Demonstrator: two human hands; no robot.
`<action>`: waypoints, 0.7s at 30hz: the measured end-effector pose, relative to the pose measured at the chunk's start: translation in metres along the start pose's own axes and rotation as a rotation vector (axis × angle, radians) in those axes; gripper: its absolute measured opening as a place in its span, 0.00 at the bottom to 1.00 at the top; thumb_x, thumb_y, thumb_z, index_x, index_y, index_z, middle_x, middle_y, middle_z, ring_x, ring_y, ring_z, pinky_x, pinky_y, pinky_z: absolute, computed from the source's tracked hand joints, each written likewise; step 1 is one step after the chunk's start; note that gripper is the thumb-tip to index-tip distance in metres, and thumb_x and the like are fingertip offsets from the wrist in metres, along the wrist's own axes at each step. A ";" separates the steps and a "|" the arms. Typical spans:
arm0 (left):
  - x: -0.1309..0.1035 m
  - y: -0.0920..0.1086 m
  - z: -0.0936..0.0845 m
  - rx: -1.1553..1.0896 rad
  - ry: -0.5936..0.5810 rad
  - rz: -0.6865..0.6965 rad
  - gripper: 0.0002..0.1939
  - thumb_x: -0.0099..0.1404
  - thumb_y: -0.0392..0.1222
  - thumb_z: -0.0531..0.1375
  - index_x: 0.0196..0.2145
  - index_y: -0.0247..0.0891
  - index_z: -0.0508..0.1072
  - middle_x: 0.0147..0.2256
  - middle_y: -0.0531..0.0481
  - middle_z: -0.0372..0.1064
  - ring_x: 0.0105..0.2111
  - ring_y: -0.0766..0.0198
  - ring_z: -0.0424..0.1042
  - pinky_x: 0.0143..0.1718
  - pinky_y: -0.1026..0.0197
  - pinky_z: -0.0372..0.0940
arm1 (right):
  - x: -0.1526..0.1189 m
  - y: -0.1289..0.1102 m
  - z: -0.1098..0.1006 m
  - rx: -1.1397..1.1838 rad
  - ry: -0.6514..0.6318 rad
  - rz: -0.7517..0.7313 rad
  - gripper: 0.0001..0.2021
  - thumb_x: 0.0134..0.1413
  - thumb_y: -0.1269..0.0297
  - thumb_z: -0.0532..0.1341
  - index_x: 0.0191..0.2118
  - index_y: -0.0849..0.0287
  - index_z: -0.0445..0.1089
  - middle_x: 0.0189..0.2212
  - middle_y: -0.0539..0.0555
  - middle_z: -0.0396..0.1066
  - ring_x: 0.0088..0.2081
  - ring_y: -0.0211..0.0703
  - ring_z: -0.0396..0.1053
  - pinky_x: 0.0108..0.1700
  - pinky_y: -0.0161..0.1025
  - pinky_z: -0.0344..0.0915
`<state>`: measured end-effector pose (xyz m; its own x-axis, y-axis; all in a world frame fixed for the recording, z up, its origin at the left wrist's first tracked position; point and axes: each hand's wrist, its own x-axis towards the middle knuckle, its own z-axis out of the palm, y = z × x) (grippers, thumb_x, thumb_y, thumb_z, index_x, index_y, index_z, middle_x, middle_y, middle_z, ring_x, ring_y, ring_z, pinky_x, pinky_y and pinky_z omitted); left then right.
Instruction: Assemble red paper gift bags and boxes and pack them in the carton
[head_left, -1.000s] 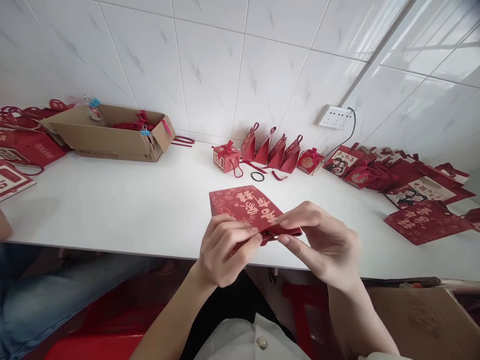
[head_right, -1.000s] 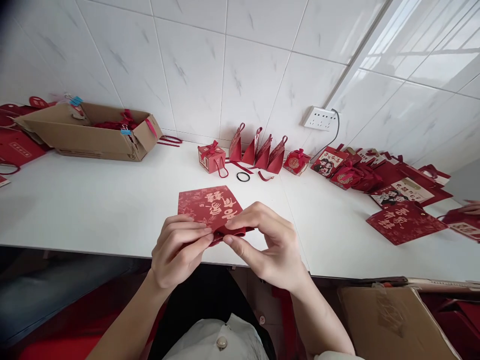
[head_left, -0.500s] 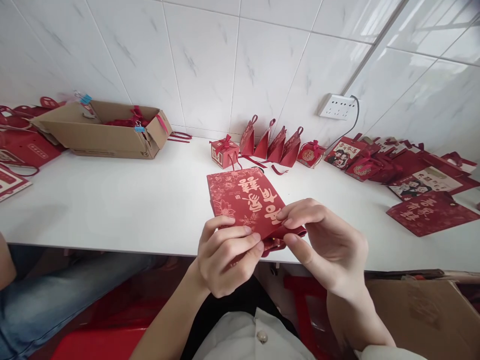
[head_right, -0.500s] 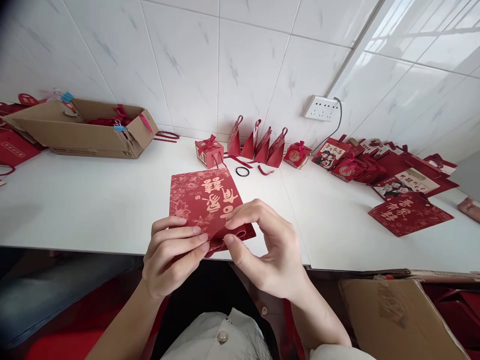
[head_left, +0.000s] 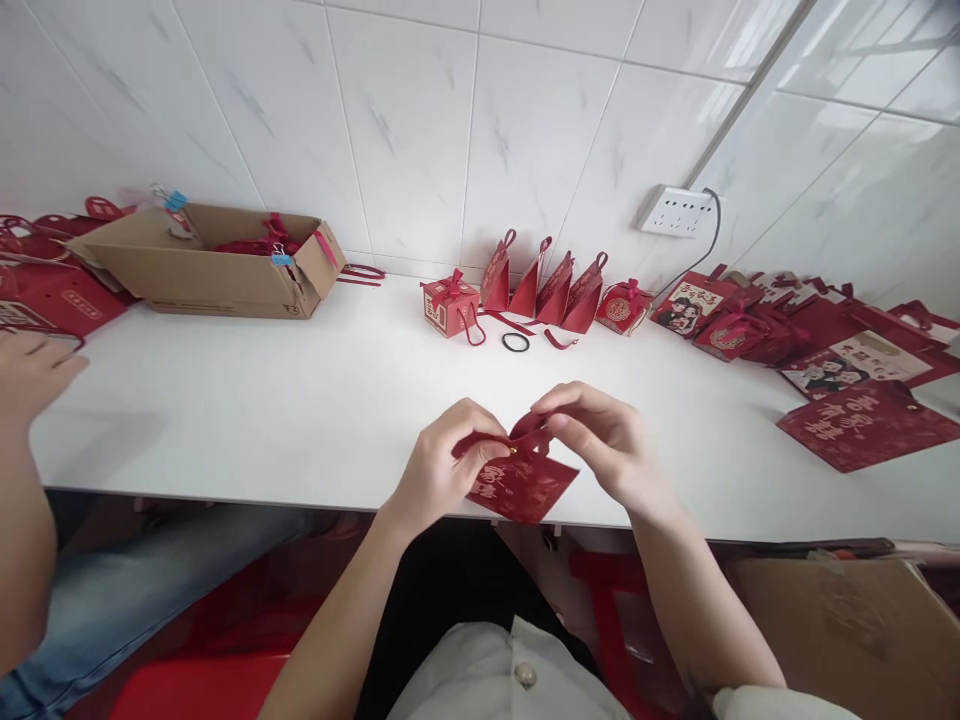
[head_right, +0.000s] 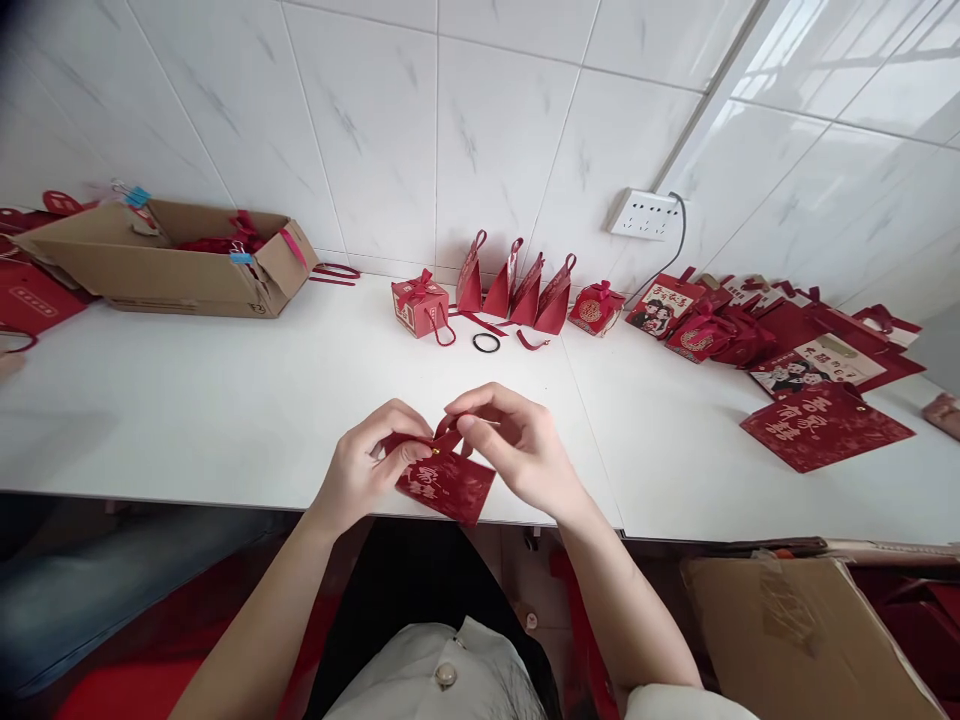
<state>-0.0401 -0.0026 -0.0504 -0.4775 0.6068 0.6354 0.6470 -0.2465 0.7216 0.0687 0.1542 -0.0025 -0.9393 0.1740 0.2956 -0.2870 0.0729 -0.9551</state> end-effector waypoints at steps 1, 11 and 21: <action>0.000 -0.009 -0.002 -0.085 -0.041 -0.063 0.05 0.65 0.39 0.59 0.31 0.38 0.71 0.34 0.48 0.66 0.36 0.65 0.69 0.35 0.62 0.66 | 0.002 0.006 -0.003 0.061 -0.036 0.021 0.08 0.63 0.60 0.59 0.39 0.57 0.71 0.33 0.53 0.72 0.34 0.42 0.71 0.39 0.41 0.70; 0.027 -0.062 -0.010 -0.283 -0.370 -0.224 0.13 0.67 0.51 0.54 0.32 0.39 0.69 0.60 0.44 0.54 0.63 0.51 0.49 0.60 0.48 0.53 | 0.002 0.073 0.029 -0.149 0.172 0.052 0.13 0.56 0.52 0.62 0.35 0.58 0.69 0.35 0.54 0.69 0.38 0.44 0.69 0.41 0.41 0.70; -0.026 -0.004 0.010 -0.063 0.131 -0.489 0.22 0.64 0.51 0.58 0.53 0.39 0.66 0.51 0.43 0.67 0.52 0.57 0.66 0.53 0.56 0.63 | 0.001 0.086 0.050 -0.182 0.272 0.049 0.09 0.54 0.59 0.62 0.36 0.59 0.67 0.34 0.54 0.70 0.36 0.43 0.70 0.40 0.42 0.70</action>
<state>-0.0244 -0.0102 -0.0727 -0.7885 0.5639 0.2454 0.2937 -0.0052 0.9559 0.0336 0.1113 -0.0855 -0.8598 0.4353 0.2669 -0.1814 0.2282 -0.9566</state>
